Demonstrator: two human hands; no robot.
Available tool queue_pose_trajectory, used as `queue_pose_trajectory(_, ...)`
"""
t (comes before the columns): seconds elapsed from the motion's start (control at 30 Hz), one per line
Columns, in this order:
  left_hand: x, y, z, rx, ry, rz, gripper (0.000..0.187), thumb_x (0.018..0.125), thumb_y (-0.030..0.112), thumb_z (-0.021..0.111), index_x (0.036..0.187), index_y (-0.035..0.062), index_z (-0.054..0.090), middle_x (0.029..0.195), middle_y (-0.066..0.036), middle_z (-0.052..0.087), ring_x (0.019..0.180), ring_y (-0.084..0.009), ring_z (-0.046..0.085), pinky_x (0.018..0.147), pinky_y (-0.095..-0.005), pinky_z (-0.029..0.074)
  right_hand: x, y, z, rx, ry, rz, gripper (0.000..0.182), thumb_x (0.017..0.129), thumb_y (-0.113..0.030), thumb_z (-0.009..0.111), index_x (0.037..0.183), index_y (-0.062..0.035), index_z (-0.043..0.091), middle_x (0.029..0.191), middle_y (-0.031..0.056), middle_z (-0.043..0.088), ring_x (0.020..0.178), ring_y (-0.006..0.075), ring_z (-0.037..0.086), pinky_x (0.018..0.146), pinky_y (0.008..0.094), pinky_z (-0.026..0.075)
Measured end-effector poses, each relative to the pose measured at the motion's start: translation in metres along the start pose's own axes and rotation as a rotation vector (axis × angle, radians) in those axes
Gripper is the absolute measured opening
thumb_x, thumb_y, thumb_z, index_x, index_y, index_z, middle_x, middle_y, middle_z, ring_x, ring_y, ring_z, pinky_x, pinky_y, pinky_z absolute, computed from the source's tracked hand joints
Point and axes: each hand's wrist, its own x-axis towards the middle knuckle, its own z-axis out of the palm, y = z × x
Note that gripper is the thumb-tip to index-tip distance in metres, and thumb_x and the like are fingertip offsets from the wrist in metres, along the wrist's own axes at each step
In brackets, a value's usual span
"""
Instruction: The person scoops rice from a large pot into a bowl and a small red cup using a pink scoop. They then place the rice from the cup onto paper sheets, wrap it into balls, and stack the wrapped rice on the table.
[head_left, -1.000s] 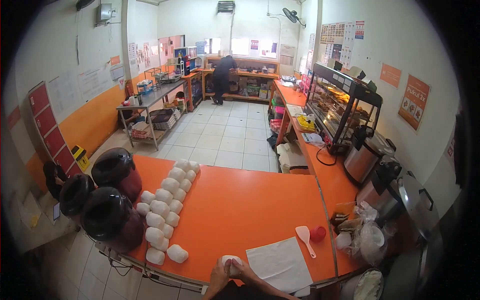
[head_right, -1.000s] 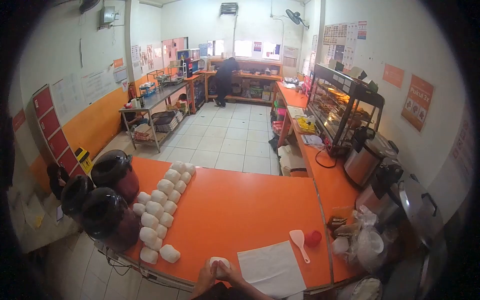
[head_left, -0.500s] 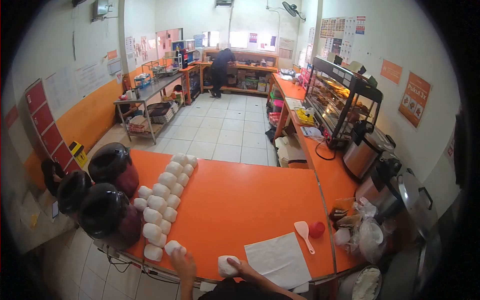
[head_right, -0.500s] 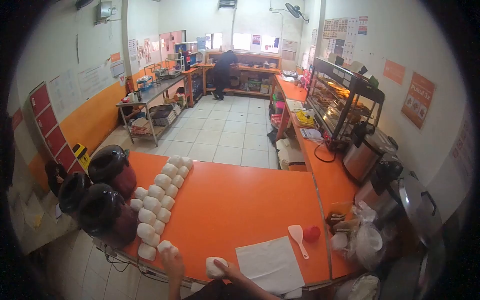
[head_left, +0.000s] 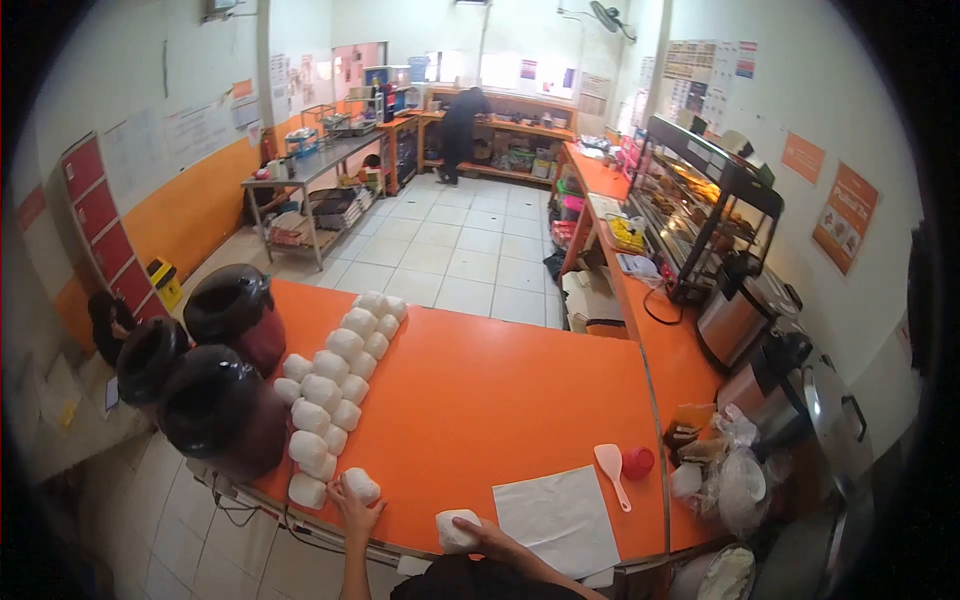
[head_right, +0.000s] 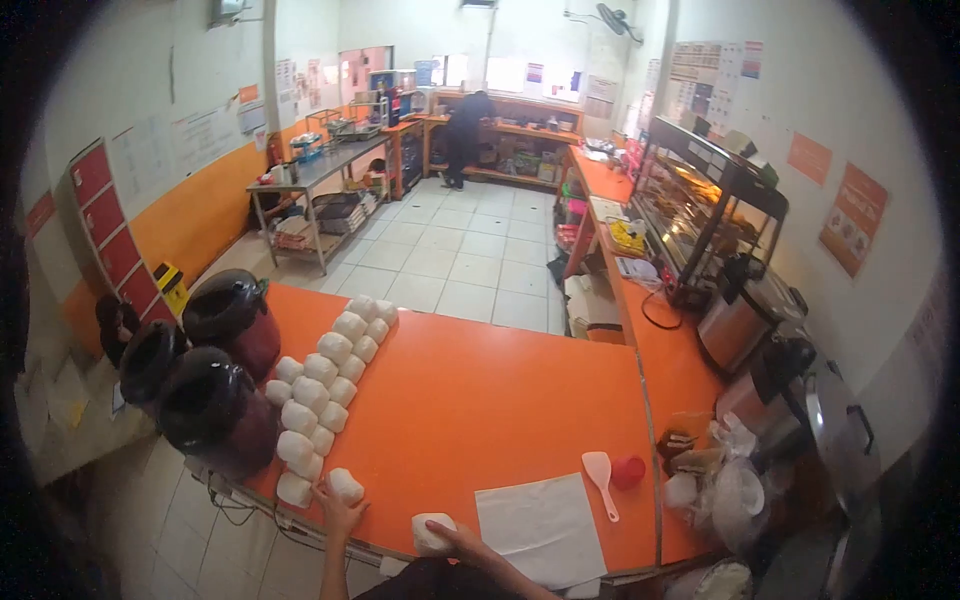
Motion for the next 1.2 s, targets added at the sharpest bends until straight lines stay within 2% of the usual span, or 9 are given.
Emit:
queue_pose_trajectory(0.1, 0.002, -0.012, 0.037, -0.151, 0.235, -0.032, 0.087, 0.062, 0.018, 0.079, 0.128, 0.0014, 0.026, 0.126, -0.025, 0.025, 0.113, -0.0412, 0.033, 0.097, -0.0507, 0.030, 0.001, 0.000, -0.001, -0.053, 0.003, 0.028, 0.057, 0.085, -0.042, 0.059, 0.120, 0.0007, 0.046, 0.104, 0.0097, 0.057, 0.091, 0.0183, 0.059, 0.076, 0.0323, 0.048)
queue_pose_trajectory(0.2, 0.002, -0.012, 0.050, -0.141, 0.216, -0.026, 0.077, 0.067, 0.016, 0.075, 0.127, 0.0022, 0.028, 0.122, -0.025, 0.031, 0.111, -0.0427, 0.035, 0.095, -0.0527, 0.031, 0.001, 0.002, -0.005, -0.117, 0.033, 0.107, 0.057, 0.084, -0.044, 0.058, 0.119, 0.0001, 0.047, 0.103, 0.0093, 0.058, 0.090, 0.0180, 0.059, 0.074, 0.0313, 0.048)
queue_pose_trajectory(0.4, 0.007, 0.039, 0.028, 0.185, 0.014, -0.217, 0.077, 0.061, 0.020, 0.079, 0.124, 0.0121, 0.034, 0.120, -0.025, 0.034, 0.107, -0.0431, 0.040, 0.085, -0.0534, 0.041, -0.003, -0.008, 0.005, -0.271, 0.084, 0.185, 0.058, 0.084, -0.045, 0.058, 0.120, -0.0013, 0.047, 0.103, 0.0089, 0.058, 0.089, 0.0178, 0.059, 0.072, 0.0298, 0.047)
queue_pose_trajectory(0.6, 0.025, 0.025, 0.029, 0.289, -0.150, -0.079, 0.075, 0.056, 0.019, 0.079, 0.120, 0.0229, 0.040, 0.121, -0.025, 0.032, 0.099, -0.0444, 0.046, 0.069, -0.0503, 0.051, 0.010, -0.013, 0.010, -0.329, 0.077, 0.253, 0.058, 0.084, -0.045, 0.058, 0.121, -0.0014, 0.047, 0.104, 0.0092, 0.058, 0.092, 0.0180, 0.057, 0.076, 0.0296, 0.046)
queue_pose_trajectory(0.73, 0.047, 0.035, 0.013, 0.050, -0.301, -0.161, 0.070, 0.057, 0.021, 0.078, 0.116, 0.0151, 0.042, 0.118, -0.023, 0.041, 0.100, -0.0411, 0.049, 0.077, -0.0472, 0.048, 0.025, -0.005, 0.001, -0.363, 0.028, 0.245, 0.057, 0.084, -0.043, 0.059, 0.120, -0.0003, 0.047, 0.106, 0.0098, 0.057, 0.093, 0.0176, 0.057, 0.080, 0.0296, 0.046)
queue_pose_trajectory(0.83, 0.086, 0.026, 0.002, -0.365, -0.343, -0.053, 0.067, 0.061, 0.026, 0.078, 0.114, 0.0076, 0.042, 0.110, -0.019, 0.050, 0.102, -0.0352, 0.051, 0.083, -0.0430, 0.045, 0.031, -0.003, -0.001, -0.366, 0.026, 0.211, 0.053, 0.083, -0.046, 0.057, 0.117, -0.0052, 0.051, 0.094, 0.0067, 0.059, 0.075, 0.0132, 0.056, 0.048, 0.0271, 0.042)
queue_pose_trajectory(0.93, 0.160, 0.068, -0.042, -0.400, -0.055, 0.143, 0.066, 0.066, 0.032, 0.075, 0.114, 0.0030, 0.041, 0.110, -0.020, 0.052, 0.103, -0.0323, 0.051, 0.085, -0.0421, 0.044, 0.041, 0.000, -0.010, -0.290, 0.019, 0.204, 0.054, 0.084, -0.044, 0.058, 0.118, -0.0027, 0.050, 0.099, 0.0077, 0.059, 0.084, 0.0151, 0.057, 0.058, 0.0291, 0.047)
queue_pose_trajectory(0.97, 0.192, 0.070, -0.048, -0.358, 0.005, 0.094, 0.064, 0.067, 0.032, 0.074, 0.114, 0.0045, 0.040, 0.110, -0.021, 0.051, 0.104, -0.0335, 0.051, 0.085, -0.0432, 0.044, 0.033, -0.022, 0.010, -0.221, 0.060, 0.160, 0.059, 0.082, -0.041, 0.061, 0.121, 0.0010, 0.046, 0.107, 0.0101, 0.058, 0.095, 0.0193, 0.056, 0.081, 0.0319, 0.046)
queue_pose_trajectory(1.2, 0.416, -0.005, -0.004, -0.094, 0.223, -0.196, 0.062, 0.066, 0.033, 0.070, 0.115, 0.0132, 0.038, 0.111, -0.018, 0.054, 0.109, -0.0395, 0.044, 0.078, -0.0501, 0.047, 0.065, -0.025, -0.002, -0.152, 0.118, 0.187, 0.060, 0.082, -0.041, 0.062, 0.121, 0.0009, 0.046, 0.107, 0.0101, 0.058, 0.095, 0.0194, 0.056, 0.081, 0.0324, 0.046)
